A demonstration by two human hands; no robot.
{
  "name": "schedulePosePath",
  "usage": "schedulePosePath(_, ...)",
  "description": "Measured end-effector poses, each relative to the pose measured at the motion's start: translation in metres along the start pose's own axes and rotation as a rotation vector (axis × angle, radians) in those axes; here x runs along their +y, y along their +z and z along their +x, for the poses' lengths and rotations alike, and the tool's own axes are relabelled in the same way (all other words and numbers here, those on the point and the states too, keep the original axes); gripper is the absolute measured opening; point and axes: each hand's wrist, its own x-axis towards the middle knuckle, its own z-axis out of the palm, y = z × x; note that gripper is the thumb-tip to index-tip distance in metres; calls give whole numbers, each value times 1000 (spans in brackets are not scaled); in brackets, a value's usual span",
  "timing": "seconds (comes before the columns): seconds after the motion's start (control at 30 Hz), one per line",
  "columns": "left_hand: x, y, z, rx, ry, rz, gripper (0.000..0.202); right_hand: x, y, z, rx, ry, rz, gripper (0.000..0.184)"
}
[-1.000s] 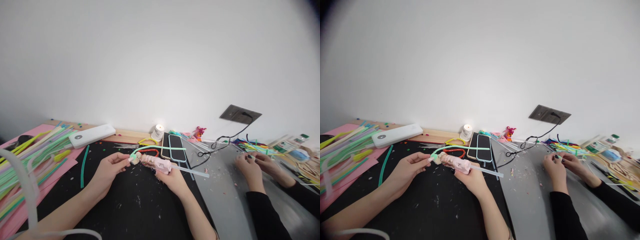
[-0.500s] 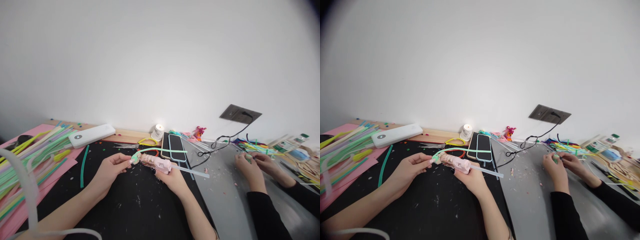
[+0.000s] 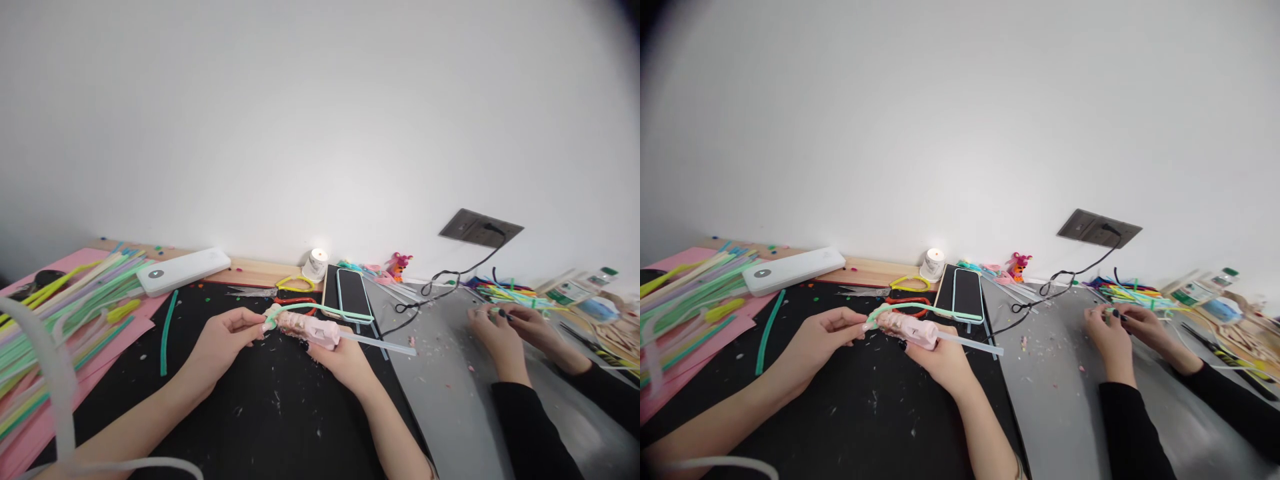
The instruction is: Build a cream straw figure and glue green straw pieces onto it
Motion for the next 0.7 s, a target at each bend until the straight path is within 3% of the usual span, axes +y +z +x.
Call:
schedulePosePath(0.5, 0, -3, -1, 88, 14, -10, 20, 8, -3, -1, 19, 15, 24, 25)
schedulePosePath(0.7, 2, -2, -1, 107, -1, -58, 24, 2, -3, -1, -52, -9, 48, 26)
